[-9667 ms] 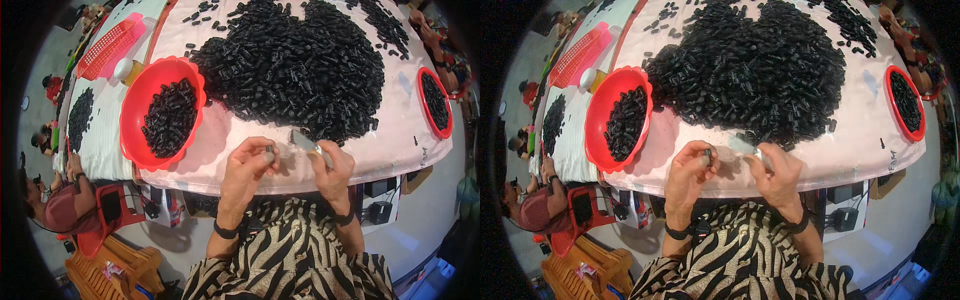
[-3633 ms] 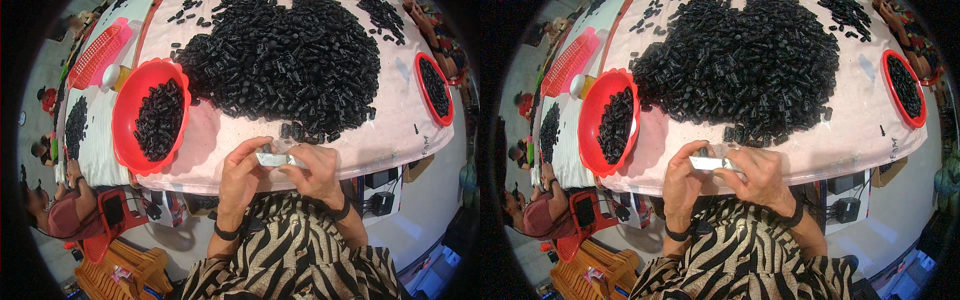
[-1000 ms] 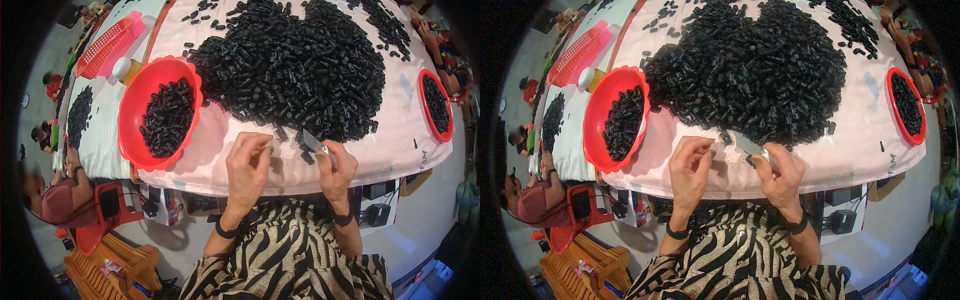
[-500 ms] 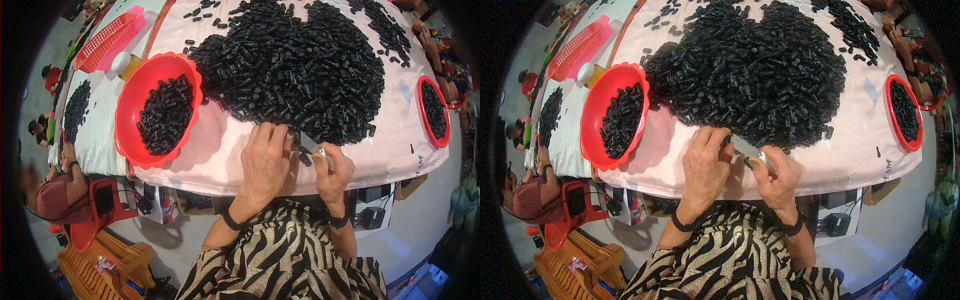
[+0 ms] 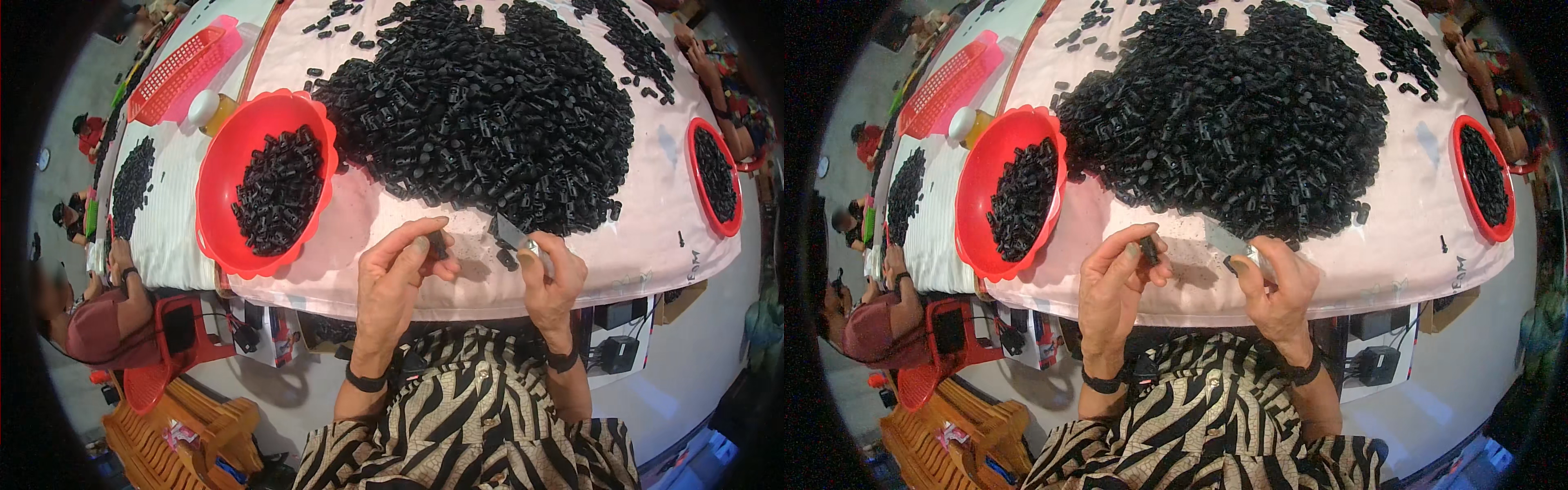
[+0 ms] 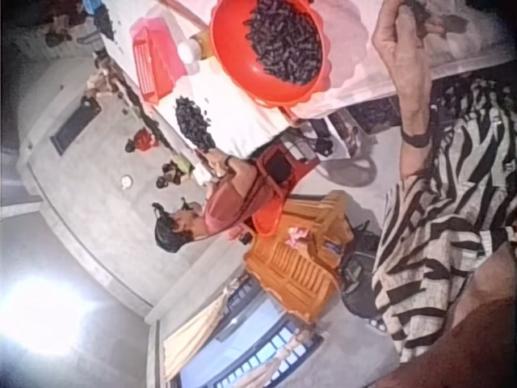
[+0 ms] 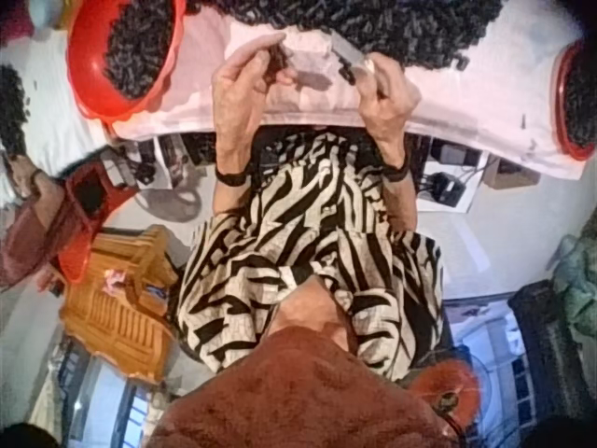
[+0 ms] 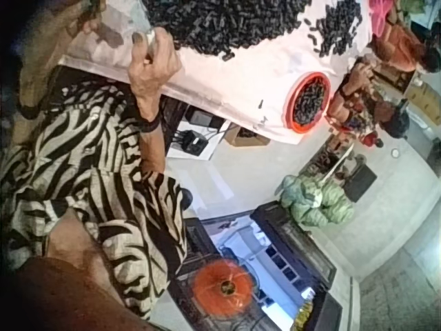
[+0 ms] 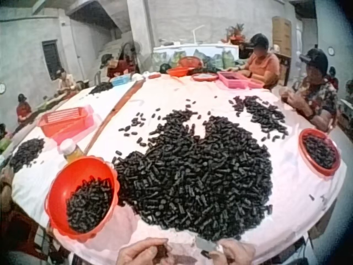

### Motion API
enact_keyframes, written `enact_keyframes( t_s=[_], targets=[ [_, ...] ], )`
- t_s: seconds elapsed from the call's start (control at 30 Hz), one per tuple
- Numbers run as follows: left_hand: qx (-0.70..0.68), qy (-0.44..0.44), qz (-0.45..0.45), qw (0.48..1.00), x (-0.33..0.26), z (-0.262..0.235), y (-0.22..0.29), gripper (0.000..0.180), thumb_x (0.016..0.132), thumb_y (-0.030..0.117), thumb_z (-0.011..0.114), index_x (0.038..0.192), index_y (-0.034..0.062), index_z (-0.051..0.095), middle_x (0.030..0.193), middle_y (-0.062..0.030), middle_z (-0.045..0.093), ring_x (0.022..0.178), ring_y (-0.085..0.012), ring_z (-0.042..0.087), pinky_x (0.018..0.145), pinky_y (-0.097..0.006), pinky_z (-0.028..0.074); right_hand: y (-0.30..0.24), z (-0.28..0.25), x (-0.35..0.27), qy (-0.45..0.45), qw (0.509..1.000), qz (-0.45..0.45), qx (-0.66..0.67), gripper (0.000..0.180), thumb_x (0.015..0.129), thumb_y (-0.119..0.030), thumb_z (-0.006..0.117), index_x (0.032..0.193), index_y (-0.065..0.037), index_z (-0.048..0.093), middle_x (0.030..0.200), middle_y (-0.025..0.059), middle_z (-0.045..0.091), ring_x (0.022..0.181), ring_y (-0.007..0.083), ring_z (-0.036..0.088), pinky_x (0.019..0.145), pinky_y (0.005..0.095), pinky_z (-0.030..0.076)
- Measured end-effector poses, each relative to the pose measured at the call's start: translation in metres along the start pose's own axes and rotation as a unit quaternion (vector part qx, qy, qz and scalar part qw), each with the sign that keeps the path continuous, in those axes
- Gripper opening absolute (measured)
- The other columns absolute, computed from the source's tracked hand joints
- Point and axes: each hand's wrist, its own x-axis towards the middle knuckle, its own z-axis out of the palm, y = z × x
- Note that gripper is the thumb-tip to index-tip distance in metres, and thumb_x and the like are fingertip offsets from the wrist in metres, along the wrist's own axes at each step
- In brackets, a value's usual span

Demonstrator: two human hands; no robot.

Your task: Trimming excess material from small black shoe components using a blade.

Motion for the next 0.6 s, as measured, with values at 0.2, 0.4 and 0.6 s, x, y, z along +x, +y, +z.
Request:
enact_keyframes(
  t_s=[0.2, 0.4, 0.6],
  targets=[
    [0.013, 0.015, 0.014, 1.000, 0.000, 0.001, -0.002, 0.028, 0.086, -0.001, 0.059, 0.113, -0.0061, 0.060, 0.093, -0.0119, 0.064, 0.076, -0.0177, 0.064, 0.068, -0.026, 0.052, 0.001, 0.001, -0.001, 0.005, 1.000, -0.009, -0.001, 0.022, 0.080, -0.014, 0.071, 0.091, 0.003, 0.061, 0.072, 0.0133, 0.062, 0.054, 0.0202, 0.058, 0.047, 0.0288, 0.042],
    [0.074, 0.028, 0.031, 0.996, -0.002, 0.000, -0.006, 0.026, 0.083, -0.002, 0.058, 0.109, -0.0057, 0.061, 0.094, -0.0127, 0.062, 0.075, -0.0184, 0.061, 0.064, -0.026, 0.048, 0.000, 0.001, 0.000, 0.002, 1.000, -0.011, -0.002, 0.021, 0.079, -0.012, 0.072, 0.091, 0.003, 0.061, 0.073, 0.0133, 0.063, 0.055, 0.0195, 0.059, 0.046, 0.0285, 0.043],
    [0.059, 0.034, 0.045, 0.997, 0.000, -0.001, -0.008, 0.022, 0.084, 0.000, 0.059, 0.106, -0.0053, 0.062, 0.091, -0.0127, 0.062, 0.071, -0.0181, 0.061, 0.062, -0.026, 0.047, 0.000, 0.002, -0.001, 0.002, 1.000, -0.008, 0.008, 0.023, 0.079, -0.012, 0.073, 0.091, 0.004, 0.061, 0.075, 0.0135, 0.064, 0.055, 0.0185, 0.059, 0.046, 0.0277, 0.044]
  ],
)
